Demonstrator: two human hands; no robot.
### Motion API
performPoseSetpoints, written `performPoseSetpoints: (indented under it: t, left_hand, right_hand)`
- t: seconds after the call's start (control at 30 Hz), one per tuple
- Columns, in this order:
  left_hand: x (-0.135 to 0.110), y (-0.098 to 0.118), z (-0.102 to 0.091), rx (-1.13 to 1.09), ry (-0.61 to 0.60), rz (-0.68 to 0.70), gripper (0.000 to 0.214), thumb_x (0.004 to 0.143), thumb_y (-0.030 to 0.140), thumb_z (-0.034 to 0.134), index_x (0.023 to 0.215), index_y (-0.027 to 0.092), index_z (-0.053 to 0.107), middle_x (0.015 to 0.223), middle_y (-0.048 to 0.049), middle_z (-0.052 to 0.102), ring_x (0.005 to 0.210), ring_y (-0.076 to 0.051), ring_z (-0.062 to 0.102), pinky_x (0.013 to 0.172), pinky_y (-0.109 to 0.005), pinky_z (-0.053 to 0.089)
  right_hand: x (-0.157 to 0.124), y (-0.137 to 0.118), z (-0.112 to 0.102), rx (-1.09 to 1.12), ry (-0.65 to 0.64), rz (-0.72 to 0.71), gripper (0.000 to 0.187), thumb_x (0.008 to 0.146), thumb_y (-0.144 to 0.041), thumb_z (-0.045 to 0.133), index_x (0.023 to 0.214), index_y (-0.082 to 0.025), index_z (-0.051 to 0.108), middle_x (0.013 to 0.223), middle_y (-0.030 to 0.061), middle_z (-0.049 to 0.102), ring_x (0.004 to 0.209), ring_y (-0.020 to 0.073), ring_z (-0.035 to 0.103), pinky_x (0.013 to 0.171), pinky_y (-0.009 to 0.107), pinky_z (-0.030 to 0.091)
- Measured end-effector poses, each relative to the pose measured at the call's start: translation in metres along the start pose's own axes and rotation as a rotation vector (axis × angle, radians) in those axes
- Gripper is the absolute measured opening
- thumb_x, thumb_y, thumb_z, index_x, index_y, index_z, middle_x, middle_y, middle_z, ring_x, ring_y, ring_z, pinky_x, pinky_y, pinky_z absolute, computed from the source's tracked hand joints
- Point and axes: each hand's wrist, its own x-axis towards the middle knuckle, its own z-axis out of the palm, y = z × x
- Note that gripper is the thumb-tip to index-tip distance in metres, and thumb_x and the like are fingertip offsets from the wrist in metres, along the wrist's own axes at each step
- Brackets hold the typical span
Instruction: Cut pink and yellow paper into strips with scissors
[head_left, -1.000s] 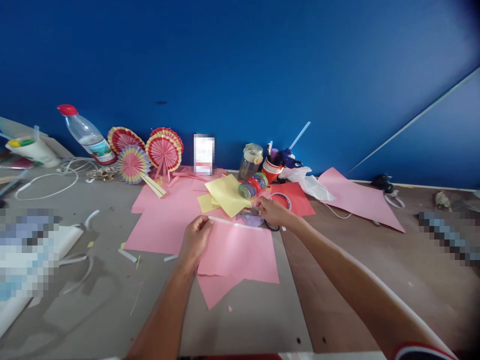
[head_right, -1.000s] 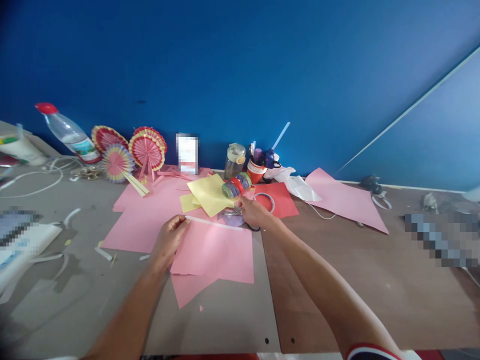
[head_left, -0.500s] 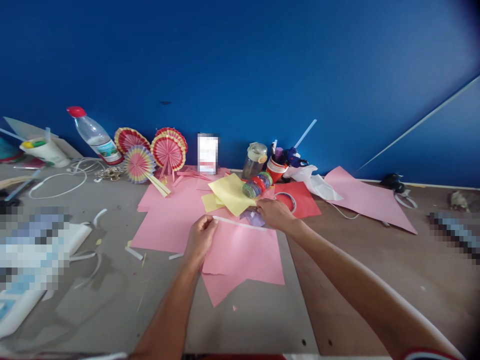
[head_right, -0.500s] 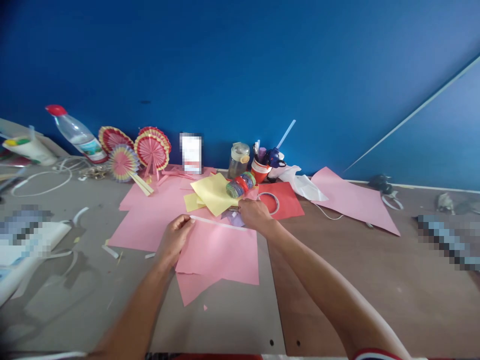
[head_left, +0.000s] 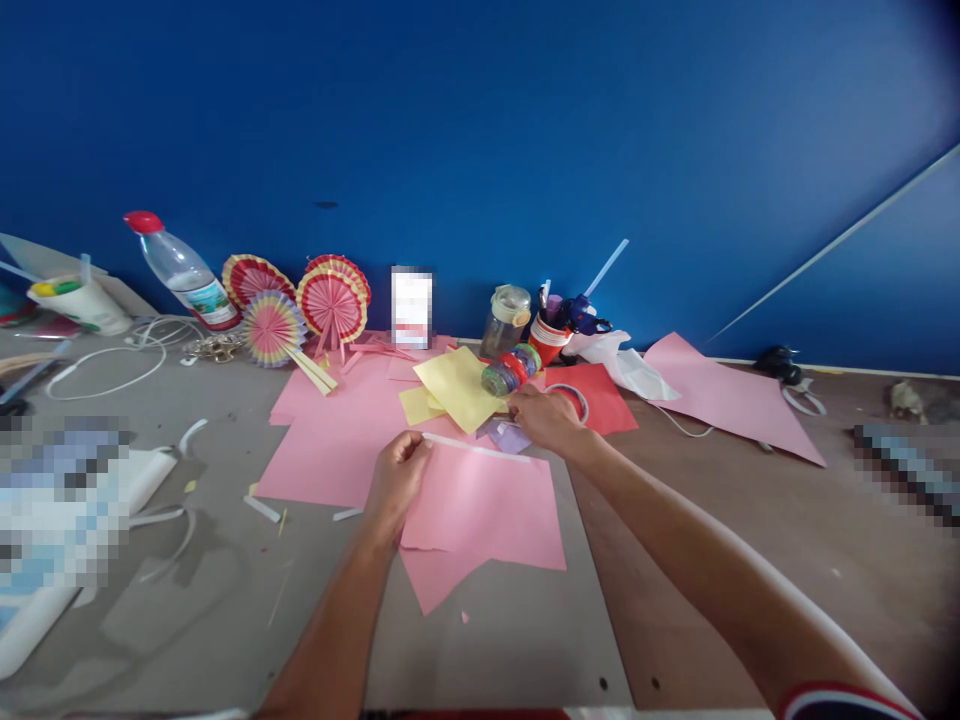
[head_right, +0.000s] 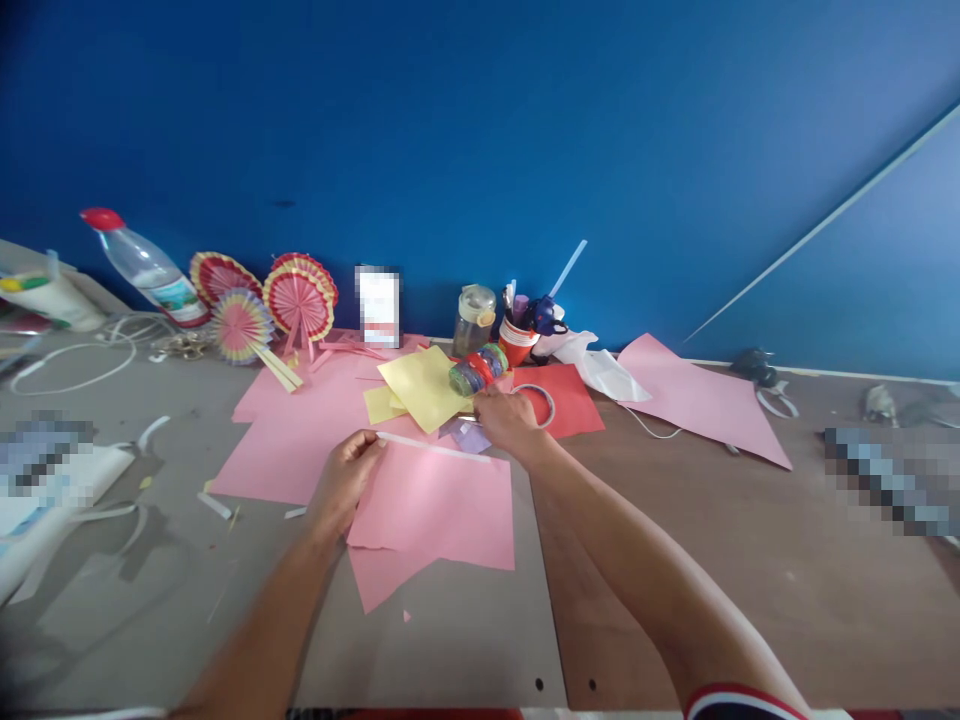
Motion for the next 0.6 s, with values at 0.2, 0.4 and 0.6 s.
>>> performPoseSetpoints:
  t: [0.2, 0.4, 0.6]
  left_hand:
    - [-0.003, 0.006, 0.0, -0.012, 0.013, -0.012, 0.023, 0.076, 0.04, 0.058, 0.074, 0.018, 0.059, 0.065, 0.0041, 0.051, 0.061, -0.011, 0.044, 0.056, -0.021, 0.033]
    - [-0.008, 0.015, 0.005, -0.03, 0.019, -0.042, 0.022, 0.075, 0.039, 0.058, 0.075, 0.017, 0.057, 0.06, 0.006, 0.045, 0.054, -0.009, 0.038, 0.05, -0.02, 0.029]
    - [-0.01, 0.015, 0.008, 0.008, 0.068, 0.063, 0.022, 0.077, 0.038, 0.059, 0.085, 0.018, 0.062, 0.074, 0.0012, 0.06, 0.07, -0.013, 0.055, 0.062, -0.022, 0.042]
  right_hand:
    - [-0.005, 0.007, -0.013, 0.193, 0.264, 0.126, 0.028, 0.088, -0.022, 0.043, 0.105, -0.016, 0.065, 0.112, 0.0142, 0.061, 0.089, 0.0226, 0.062, 0.072, 0.031, 0.046]
    - [-0.044, -0.055, -0.011, 0.96, 0.304, 0.007, 0.021, 0.08, -0.026, 0.047, 0.091, -0.018, 0.064, 0.071, 0.0008, 0.064, 0.061, 0.0149, 0.058, 0.058, 0.025, 0.045]
    - [-0.053, -0.119, 0.006, 1.094, 0.315, -0.038, 0.015, 0.076, -0.018, 0.046, 0.071, -0.02, 0.06, 0.068, 0.0002, 0.062, 0.065, 0.0145, 0.057, 0.063, 0.026, 0.044]
